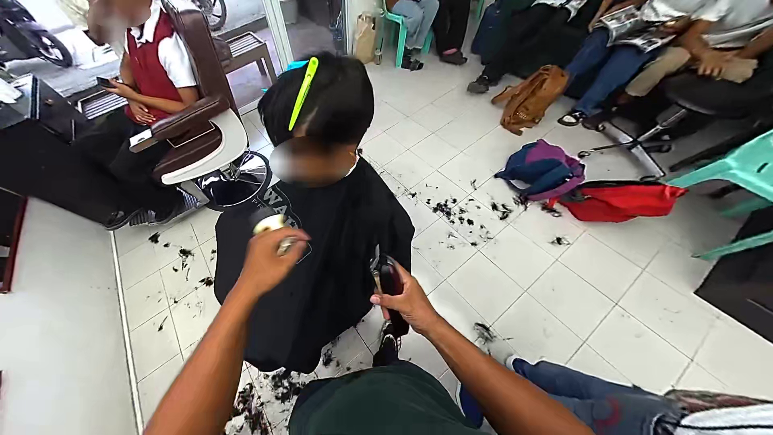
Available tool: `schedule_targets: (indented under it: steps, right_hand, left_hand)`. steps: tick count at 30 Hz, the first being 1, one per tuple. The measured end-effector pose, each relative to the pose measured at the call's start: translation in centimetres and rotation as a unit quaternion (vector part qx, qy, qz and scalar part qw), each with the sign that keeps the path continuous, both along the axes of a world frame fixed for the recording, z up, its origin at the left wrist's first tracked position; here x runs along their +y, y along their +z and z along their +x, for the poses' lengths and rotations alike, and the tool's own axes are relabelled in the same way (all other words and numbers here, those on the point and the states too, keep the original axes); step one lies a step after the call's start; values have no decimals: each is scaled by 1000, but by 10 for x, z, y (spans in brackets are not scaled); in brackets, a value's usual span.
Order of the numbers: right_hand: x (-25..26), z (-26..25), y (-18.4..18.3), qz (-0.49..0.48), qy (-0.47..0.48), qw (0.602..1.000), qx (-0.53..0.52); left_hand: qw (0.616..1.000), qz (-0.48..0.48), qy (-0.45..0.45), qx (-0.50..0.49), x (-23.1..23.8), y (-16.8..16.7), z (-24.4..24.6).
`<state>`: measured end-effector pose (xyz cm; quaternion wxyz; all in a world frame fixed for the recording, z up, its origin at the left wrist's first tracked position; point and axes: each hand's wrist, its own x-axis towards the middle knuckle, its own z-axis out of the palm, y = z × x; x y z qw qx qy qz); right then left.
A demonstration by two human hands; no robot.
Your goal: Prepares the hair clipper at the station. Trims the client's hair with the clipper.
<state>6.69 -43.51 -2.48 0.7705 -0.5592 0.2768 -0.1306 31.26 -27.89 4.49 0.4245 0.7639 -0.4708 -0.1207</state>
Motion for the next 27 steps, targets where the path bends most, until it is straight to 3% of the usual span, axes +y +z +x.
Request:
schedule_targets:
  steps: [1,2,5,7,8,11,13,15,18,21,27]
  right_hand:
    - [-13,-4,0,-5,-9,1000,4]
    - [-25,-8,-1,-9,-19,1000,3]
    - [-48,-15,-13,-12,-37,998,-59]
    - [-54,-13,-14,33,-61,995,-73]
    - [-56,-11,-13,47,-72,993,-75]
    - [-54,-2,1,44,-105,993,-36]
    - [-54,5,10,21,-105,994,-25]
    - [-61,17,15,5,-83,995,-47]
    - [-75,52,29,22,-58,993,-96]
    - [-86,97,41,-52,-13,997,-55]
    - [-85,166,41,-181,25,983,30]
  left_hand:
    - [991,89,-86,-47,-34,15,4]
    - [981,119,-142,-60,-64,25,7]
    - [986,-25,-147,71,-121,42,17]
    - [970,-117,-138,164,-142,41,22]
    - [969,-94,-134,186,-149,38,24]
    - [954,153,-128,223,-155,29,26]
    - [947,179,-134,231,-146,32,24]
    - [972,57,-139,178,-127,50,24]
    - [993,-89,-64,-38,-106,88,43]
    - [980,-71,56,-176,-105,115,77]
    - [974,38,120,-186,-115,107,102]
